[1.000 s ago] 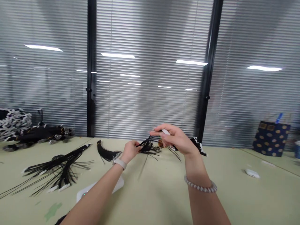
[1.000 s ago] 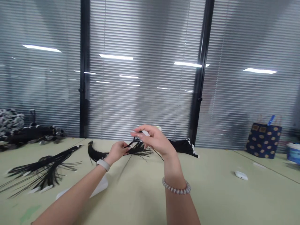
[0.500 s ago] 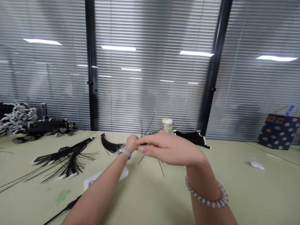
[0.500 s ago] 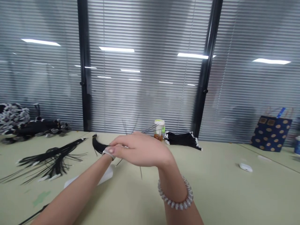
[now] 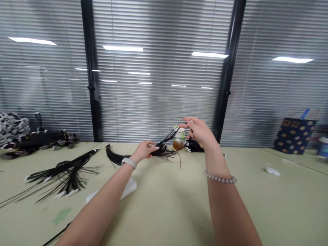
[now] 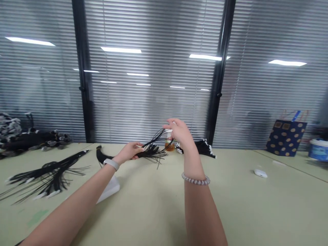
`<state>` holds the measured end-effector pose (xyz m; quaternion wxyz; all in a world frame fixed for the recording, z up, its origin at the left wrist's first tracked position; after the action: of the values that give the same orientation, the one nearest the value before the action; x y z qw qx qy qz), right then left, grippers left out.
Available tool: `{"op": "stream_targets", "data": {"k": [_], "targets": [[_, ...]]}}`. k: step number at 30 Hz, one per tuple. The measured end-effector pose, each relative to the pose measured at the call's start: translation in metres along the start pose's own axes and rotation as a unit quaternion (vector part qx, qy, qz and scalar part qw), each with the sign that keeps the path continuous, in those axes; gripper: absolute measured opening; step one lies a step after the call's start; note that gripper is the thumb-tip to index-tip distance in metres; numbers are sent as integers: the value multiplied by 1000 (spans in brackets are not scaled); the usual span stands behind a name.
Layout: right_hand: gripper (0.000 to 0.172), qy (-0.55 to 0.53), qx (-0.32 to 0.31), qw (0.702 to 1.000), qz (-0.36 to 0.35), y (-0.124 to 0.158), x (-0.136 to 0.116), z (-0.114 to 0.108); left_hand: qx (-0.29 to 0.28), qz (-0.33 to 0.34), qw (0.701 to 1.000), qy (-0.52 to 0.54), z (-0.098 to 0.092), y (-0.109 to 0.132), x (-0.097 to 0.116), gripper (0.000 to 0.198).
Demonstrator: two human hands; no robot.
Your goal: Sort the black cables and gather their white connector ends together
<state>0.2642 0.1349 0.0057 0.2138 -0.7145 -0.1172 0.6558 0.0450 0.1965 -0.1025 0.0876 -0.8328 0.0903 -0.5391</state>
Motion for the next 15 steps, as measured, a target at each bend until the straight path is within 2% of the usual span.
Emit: {"op": "stream_targets", "data": {"k": [4,8,11,15], "targets": [[17,-29,53,998,7,-4,3,-11,-8,22,1000,2,1,2,10,16],[18,-45,65,997,2,1,-7,-6,-15,29,999,-37,1,2,13,16],[20,-16,39,999,-33,11,-20,7,-17,22,997,-73,2,0,10,19],[23,75,-48,990,-109,38,-41,30,-18,-24,994,-102,4,-3,-3,22]]}}
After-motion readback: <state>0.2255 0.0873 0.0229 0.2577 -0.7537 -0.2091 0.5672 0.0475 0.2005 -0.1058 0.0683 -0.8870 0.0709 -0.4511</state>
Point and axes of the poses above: each hand's wrist, its own y-axis away from the middle knuckle, its own z-axis out of the palm, x = y × z, the point moved 2 cm from there along -y, towards the middle knuckle, and after that the axes turned 3 degrees about x, right-handed, at the moved point
